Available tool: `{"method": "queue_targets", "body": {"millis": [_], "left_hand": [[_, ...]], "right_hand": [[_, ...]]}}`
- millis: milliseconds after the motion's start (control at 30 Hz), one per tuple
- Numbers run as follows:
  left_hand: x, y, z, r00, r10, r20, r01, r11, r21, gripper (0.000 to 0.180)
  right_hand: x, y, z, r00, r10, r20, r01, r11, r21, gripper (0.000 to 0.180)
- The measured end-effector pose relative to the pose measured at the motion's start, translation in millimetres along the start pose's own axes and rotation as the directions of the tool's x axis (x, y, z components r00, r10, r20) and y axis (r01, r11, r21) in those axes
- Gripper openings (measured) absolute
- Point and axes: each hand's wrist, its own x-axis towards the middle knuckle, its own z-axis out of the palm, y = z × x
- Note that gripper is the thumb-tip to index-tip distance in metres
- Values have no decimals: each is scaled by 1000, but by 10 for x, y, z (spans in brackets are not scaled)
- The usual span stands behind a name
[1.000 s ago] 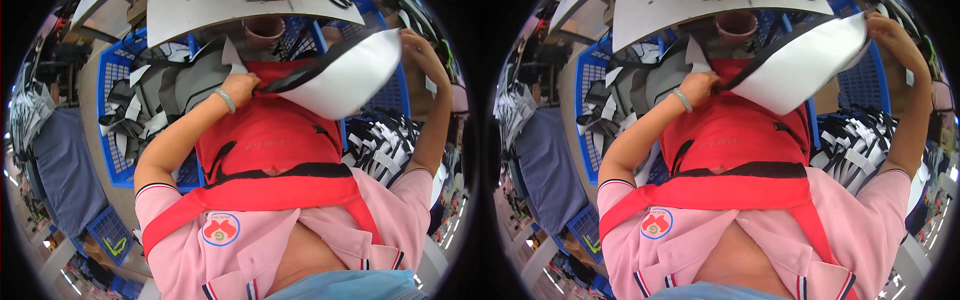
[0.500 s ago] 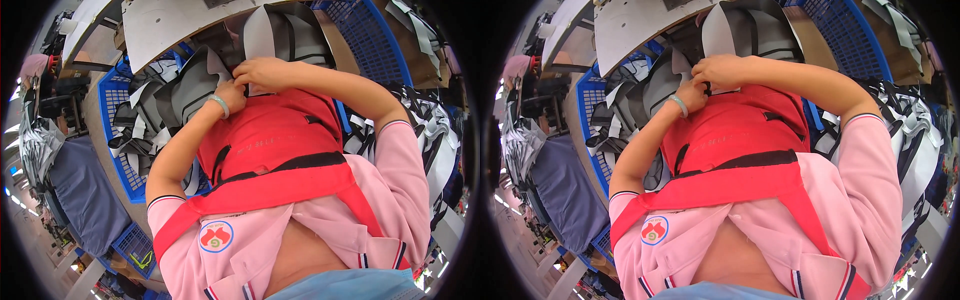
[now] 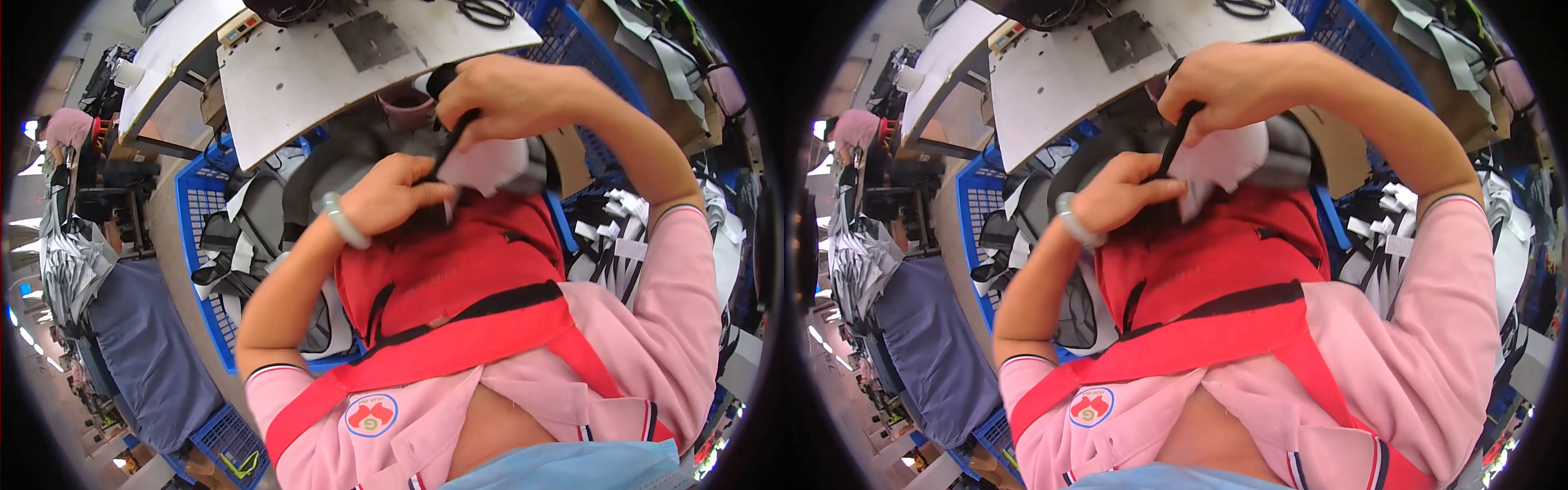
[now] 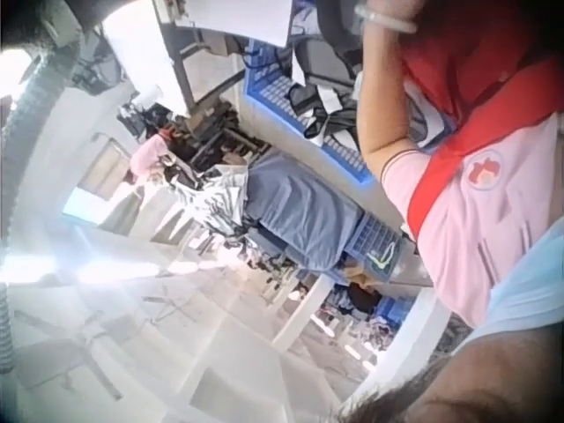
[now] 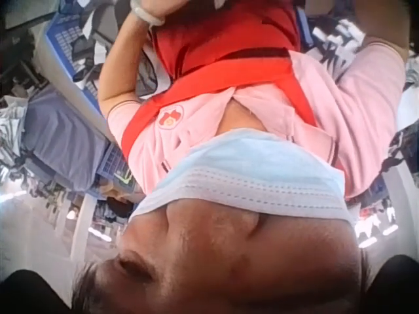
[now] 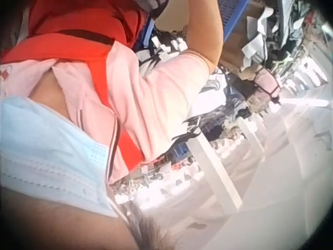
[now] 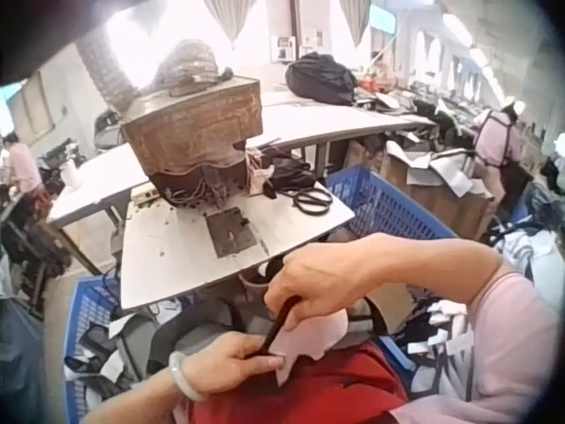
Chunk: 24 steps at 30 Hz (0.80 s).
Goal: Sewing fabric pieces and straps together to assemble bags using an industrial sewing machine.
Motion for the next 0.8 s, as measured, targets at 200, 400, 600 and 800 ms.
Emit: {"method": "queue_targets", "body": {"millis": [200, 400, 600, 800], "left_hand": [[-163, 1423, -486, 968, -90, 233, 76, 995, 69, 27], [260, 731, -896, 806, 556, -201, -223, 601, 768, 32], [518, 446, -1079, 831, 225, -509, -97, 960, 264, 27], [752, 318, -1226, 862, -37, -505, -44, 988, -147, 24]], "right_hand": [[-302, -581, -738, 977, 52, -207, 3, 966, 258, 30], [26, 288, -585, 885, 306, -350, -138, 892, 430, 24], [233, 629, -596, 848, 469, -245, -229, 742, 630, 23], [357, 981, -494, 845, 499, -192, -220, 651, 727, 33]]}}
